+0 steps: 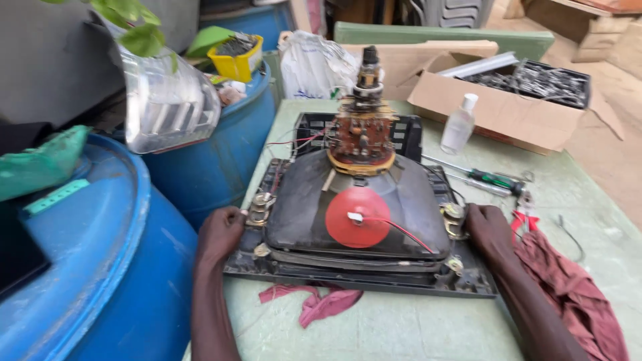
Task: The recorder is repairing an old CRT monitor by cleaning and connecting wires on the back panel.
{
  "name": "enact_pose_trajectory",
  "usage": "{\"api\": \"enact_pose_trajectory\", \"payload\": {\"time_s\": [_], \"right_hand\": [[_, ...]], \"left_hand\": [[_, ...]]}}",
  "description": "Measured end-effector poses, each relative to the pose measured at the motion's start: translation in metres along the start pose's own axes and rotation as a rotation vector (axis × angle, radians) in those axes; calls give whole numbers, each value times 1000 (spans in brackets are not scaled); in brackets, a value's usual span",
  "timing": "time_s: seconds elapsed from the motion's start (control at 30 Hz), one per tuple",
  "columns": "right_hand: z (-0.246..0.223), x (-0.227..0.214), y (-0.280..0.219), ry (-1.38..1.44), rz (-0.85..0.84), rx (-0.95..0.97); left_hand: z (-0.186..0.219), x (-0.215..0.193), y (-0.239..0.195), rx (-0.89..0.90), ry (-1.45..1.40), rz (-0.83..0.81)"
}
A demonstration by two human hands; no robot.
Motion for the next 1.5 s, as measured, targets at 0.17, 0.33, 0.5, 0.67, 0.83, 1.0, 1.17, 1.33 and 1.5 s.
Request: {"api": "enact_pose_trajectory", "payload": {"time_s": [0.17,0.33,0.5,0.67,0.83,1.0,1.17,1.33,1.5], "right_hand": [[4,15,6,-59,74,-54],[4,20,4,-76,91,-58],[-1,12,-19,-131,77,-82],[4,2,-44,-197,-50,-66],[0,-3,-80,-112,-106,-31],[-36,-17,-135,82,-287,175],[-42,-15,-171,12,-299,176],[-30,-15,-183,-236,-265,37],[-47,-37,-192,-258,-373,137]], "left_hand": [[10,-16,-7,-92,-28,-58],[12,-20,-5,-92,-16,-71],[17,-17,-4,-169,43,-127],[15,-8,1,-62,146,-11],[19,-3,2,17,210,66],[21,-9,0,-36,28,233],[45,-22,-21,105,-151,416],[86,-24,-90,264,-251,517],[113,12,-199,343,-387,483]]}}
Point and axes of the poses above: each hand's wrist, its own y-axis towards the middle knuckle, its own x-axis out of the palm, z = x × y, the point moved 1 cm from there along y, towards the middle knuckle, and after that the axes turned 9 degrees about -z, right-handed, at the moved point
